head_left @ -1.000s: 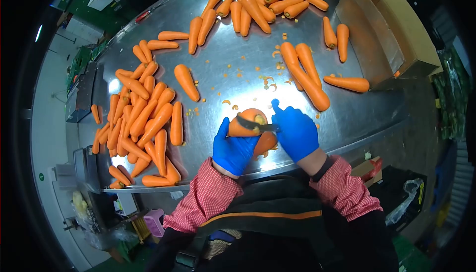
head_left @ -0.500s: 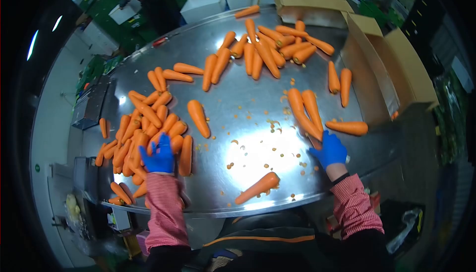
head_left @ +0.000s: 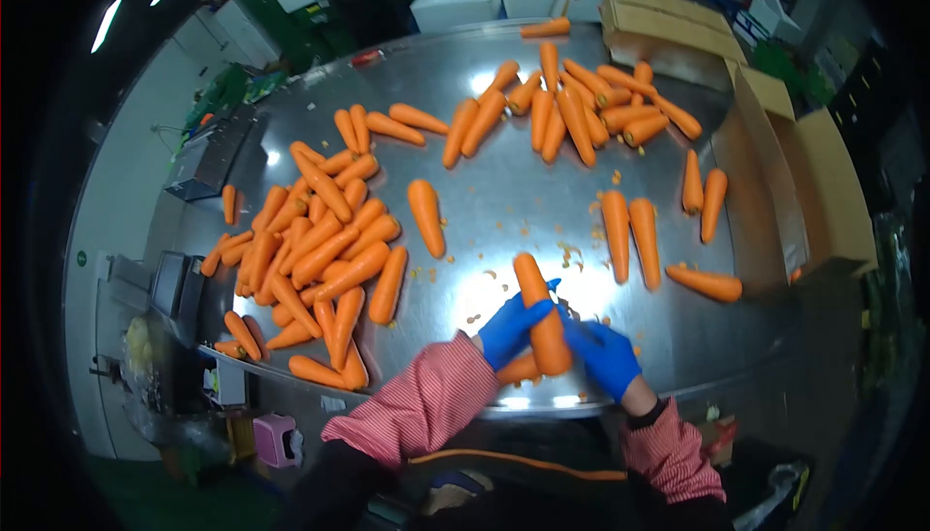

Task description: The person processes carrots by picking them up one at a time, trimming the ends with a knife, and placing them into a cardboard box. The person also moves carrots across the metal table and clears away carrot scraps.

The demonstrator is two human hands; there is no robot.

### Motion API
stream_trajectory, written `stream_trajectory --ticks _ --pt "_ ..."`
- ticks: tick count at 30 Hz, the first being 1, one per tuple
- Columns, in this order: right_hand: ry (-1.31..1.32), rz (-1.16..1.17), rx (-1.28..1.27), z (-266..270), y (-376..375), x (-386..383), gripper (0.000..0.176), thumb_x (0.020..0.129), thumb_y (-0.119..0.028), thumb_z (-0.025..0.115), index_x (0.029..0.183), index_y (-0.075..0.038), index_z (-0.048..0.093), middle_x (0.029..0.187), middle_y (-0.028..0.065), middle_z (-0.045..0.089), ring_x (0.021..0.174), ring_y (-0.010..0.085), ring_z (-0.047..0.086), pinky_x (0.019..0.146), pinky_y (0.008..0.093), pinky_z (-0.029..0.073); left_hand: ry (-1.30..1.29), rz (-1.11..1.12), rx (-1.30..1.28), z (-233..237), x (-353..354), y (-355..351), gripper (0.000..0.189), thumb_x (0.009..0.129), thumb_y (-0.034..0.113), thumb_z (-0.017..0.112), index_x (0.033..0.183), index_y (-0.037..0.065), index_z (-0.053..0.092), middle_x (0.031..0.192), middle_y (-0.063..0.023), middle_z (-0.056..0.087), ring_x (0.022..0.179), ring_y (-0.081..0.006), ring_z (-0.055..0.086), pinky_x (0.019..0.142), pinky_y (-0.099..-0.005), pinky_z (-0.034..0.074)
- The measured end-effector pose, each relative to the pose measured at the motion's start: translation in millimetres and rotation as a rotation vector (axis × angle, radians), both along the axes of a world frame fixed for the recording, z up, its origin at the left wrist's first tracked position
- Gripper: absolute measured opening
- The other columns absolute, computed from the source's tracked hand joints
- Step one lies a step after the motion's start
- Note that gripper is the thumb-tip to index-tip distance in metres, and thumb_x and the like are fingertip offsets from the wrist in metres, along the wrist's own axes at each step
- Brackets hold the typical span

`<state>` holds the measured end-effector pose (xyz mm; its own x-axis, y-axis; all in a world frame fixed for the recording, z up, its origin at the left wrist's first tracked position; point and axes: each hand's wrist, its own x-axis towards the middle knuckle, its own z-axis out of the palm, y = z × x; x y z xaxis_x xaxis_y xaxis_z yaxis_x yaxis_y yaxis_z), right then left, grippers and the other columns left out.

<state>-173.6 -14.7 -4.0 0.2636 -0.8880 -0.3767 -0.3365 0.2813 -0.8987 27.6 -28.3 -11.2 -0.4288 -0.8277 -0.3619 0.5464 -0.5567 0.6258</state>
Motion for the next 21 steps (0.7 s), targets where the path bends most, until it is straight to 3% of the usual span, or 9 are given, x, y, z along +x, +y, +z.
stream_trajectory --ticks 1,2,4,9,11,14,17,21 --pt "0.057 -0.026 -0.071 4.7 -2.4 -3.6 0.033 0.086 -0.026 0.066 0.111 -0.004 0.064 0.090 0.0101 0.066 0.074 0.0170 0.063 0.066 0.0315 0.050 -0.220 0.008 -0.070 19.9 0.3 4.1 0.070 0.086 0.029 0.067 0.141 0.006 0.031 0.111 -0.0115 0.057 0.106 -0.0244 0.057 0.095 -0.0388 0.046" --pt "0.114 -0.051 -0.143 11.9 -6.3 -7.4 0.028 0.086 -0.022 0.065 0.108 -0.005 0.065 0.089 0.0107 0.066 0.075 0.0201 0.064 0.069 0.0332 0.050 -0.322 -0.019 -0.126 23.4 3.5 5.2 0.063 0.087 0.024 0.068 0.137 0.003 0.036 0.123 -0.0108 0.052 0.114 -0.0208 0.053 0.097 -0.0355 0.044" --pt "0.327 0.004 -0.588 29.6 -6.7 -11.2 0.025 0.084 -0.019 0.065 0.106 -0.007 0.065 0.083 0.0101 0.063 0.074 0.0252 0.063 0.067 0.0345 0.050 -0.509 -0.027 -0.200 19.8 5.0 15.5 0.061 0.085 0.023 0.070 0.133 0.002 0.039 0.121 -0.0122 0.054 0.112 -0.0216 0.054 0.096 -0.0345 0.045" --pt "0.616 0.135 -1.008 56.2 -10.0 -2.6 0.027 0.083 -0.021 0.066 0.107 -0.010 0.064 0.075 0.0053 0.058 0.064 0.0166 0.058 0.051 0.0285 0.047 -0.858 -0.069 -0.386 23.4 2.6 31.7 0.059 0.084 0.023 0.070 0.130 0.001 0.042 0.118 -0.0163 0.057 0.107 -0.0253 0.059 0.093 -0.0350 0.047" --pt "0.641 0.125 -0.995 60.5 -8.8 1.2 0.028 0.082 -0.020 0.067 0.109 -0.010 0.064 0.074 0.0064 0.056 0.065 0.0203 0.057 0.054 0.0317 0.046 -0.923 -0.104 -0.385 32.0 0.5 33.7 0.056 0.085 0.024 0.069 0.128 0.001 0.043 0.117 -0.0179 0.058 0.105 -0.0287 0.060 0.091 -0.0363 0.048" --pt "0.691 0.124 -0.995 67.9 -9.6 4.0 0.030 0.082 -0.019 0.068 0.110 -0.009 0.064 0.074 0.0062 0.056 0.065 0.0222 0.056 0.054 0.0332 0.045 -1.035 -0.095 -0.455 41.6 -1.2 36.9 0.053 0.084 0.012 0.070 0.130 0.002 0.046 0.119 -0.0098 0.059 0.108 -0.0216 0.058 0.094 -0.0327 0.046" --pt "0.717 0.149 -0.983 67.8 -10.0 1.9 0.029 0.083 -0.018 0.066 0.111 -0.010 0.064 0.075 0.0057 0.057 0.067 0.0219 0.057 0.056 0.0323 0.046 -1.100 -0.093 -0.555 46.9 -2.1 40.0 0.052 0.085 0.022 0.067 0.127 0.001 0.045 0.115 -0.0174 0.059 0.104 -0.0291 0.061 0.089 -0.0358 0.048" --pt "0.710 0.161 -0.993 34.0 -19.7 -17.0 0.027 0.084 -0.016 0.062 0.111 -0.012 0.064 0.078 0.0060 0.058 0.071 0.0210 0.060 0.059 0.0310 0.049 -1.049 -0.031 -0.613 54.0 -1.8 42.4 0.051 0.085 0.018 0.069 0.127 0.001 0.046 0.115 -0.0145 0.059 0.105 -0.0254 0.060 0.092 -0.0351 0.047"
